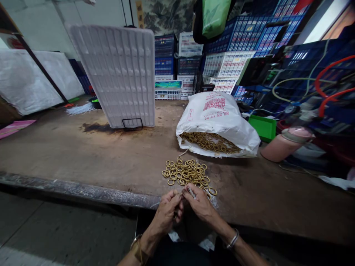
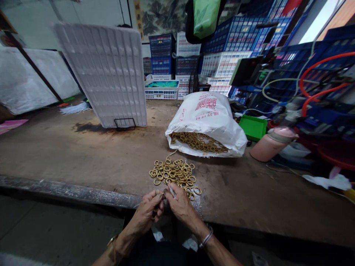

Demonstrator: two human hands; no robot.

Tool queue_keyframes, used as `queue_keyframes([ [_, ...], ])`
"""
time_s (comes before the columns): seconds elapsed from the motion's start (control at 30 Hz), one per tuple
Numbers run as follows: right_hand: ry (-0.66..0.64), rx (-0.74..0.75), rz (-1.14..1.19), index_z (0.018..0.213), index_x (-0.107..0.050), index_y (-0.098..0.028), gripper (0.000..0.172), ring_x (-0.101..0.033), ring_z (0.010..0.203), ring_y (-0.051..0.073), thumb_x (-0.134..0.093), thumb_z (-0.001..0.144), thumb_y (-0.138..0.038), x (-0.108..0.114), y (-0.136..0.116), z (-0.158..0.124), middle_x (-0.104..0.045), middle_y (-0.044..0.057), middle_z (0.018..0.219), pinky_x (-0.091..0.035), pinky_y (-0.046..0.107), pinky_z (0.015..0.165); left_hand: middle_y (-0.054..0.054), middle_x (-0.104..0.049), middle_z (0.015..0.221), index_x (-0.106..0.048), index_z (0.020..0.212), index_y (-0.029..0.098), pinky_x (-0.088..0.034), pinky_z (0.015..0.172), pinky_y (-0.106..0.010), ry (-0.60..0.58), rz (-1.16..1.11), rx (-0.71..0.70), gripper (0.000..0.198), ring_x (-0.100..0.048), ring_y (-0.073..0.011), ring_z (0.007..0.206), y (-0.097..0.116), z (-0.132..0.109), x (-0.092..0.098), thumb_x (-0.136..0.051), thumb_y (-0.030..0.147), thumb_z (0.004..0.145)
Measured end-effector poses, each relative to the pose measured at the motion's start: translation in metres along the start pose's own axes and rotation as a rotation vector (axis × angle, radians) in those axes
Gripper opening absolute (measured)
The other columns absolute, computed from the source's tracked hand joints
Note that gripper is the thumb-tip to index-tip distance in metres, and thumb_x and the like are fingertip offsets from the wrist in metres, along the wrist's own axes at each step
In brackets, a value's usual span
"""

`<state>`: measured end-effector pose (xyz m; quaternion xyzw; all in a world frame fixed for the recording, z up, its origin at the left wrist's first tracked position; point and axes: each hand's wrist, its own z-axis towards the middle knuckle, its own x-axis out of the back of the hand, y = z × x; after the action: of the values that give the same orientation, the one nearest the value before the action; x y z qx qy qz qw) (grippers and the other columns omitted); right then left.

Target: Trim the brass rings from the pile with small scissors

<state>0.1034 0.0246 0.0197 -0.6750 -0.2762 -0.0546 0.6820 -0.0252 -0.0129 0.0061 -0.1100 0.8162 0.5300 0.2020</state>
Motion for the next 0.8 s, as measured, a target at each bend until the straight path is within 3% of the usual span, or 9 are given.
queue_keyframes([
  [0.27, -0.032, -0.095, 0.215, 0.067, -0.044, -0.019, 0.017, -0.043, 0.05, 0.01, -0.037, 0.076, -0.032, -0.001, 0.0, 0.0, -0.047, -0.005, 0.054, -0.034, 0.021, 0.051, 0.006, -0.047, 0.055, -0.043, 0.072, 0.018, -0.021, 0.032, -0.013, -0.024, -0.056, -0.022, 0.03, -0.035, -0.0018, 0.035, 0.001, -0.002, -0.001, -0.055, 0.045, 0.072],
  [0.4, 0.051, 0.017, -0.082, 0.064, -0.043, -0.02, 0.017, -0.042, 0.053, 0.011, -0.036, 0.077, -0.028, 0.002, 0.009, -0.006, -0.046, -0.003, 0.056, -0.031, 0.021, 0.051, 0.006, -0.047, 0.056, -0.042, 0.071, 0.018, -0.022, 0.032, -0.013, 0.007, -0.017, -0.04, 0.033, -0.034, -0.0018, 0.035, 0.005, -0.004, -0.003, -0.054, 0.049, 0.071],
  [0.5, 0.007, 0.13, -0.311, 0.065, -0.041, -0.021, 0.009, -0.04, 0.052, 0.01, -0.036, 0.071, -0.016, 0.002, 0.015, -0.012, -0.045, -0.004, 0.057, -0.028, 0.021, 0.051, 0.006, -0.046, 0.055, -0.042, 0.07, 0.018, -0.022, 0.032, -0.013, 0.011, 0.012, -0.053, 0.033, -0.033, -0.0018, 0.035, 0.008, -0.004, -0.004, -0.054, 0.049, 0.072],
  [0.67, -0.043, 0.175, -0.449, 0.069, -0.041, -0.021, 0.018, -0.041, 0.052, 0.01, -0.033, 0.061, -0.006, -0.002, 0.021, -0.014, -0.047, -0.003, 0.058, -0.026, 0.02, 0.051, 0.007, -0.045, 0.054, -0.04, 0.068, 0.018, -0.024, 0.034, -0.013, 0.032, 0.063, -0.073, 0.035, -0.033, -0.0017, 0.036, 0.012, -0.006, -0.006, -0.055, 0.051, 0.07],
  [0.8, -0.079, 0.199, -0.551, 0.073, -0.044, -0.02, 0.019, -0.043, 0.053, 0.011, -0.035, 0.062, -0.007, 0.001, 0.028, -0.01, -0.05, -0.002, 0.059, -0.024, 0.021, 0.051, 0.007, -0.043, 0.05, -0.04, 0.065, 0.018, -0.023, 0.032, -0.013, 0.038, 0.131, -0.096, 0.037, -0.032, -0.0016, 0.034, 0.012, -0.013, -0.007, -0.056, 0.051, 0.068],
])
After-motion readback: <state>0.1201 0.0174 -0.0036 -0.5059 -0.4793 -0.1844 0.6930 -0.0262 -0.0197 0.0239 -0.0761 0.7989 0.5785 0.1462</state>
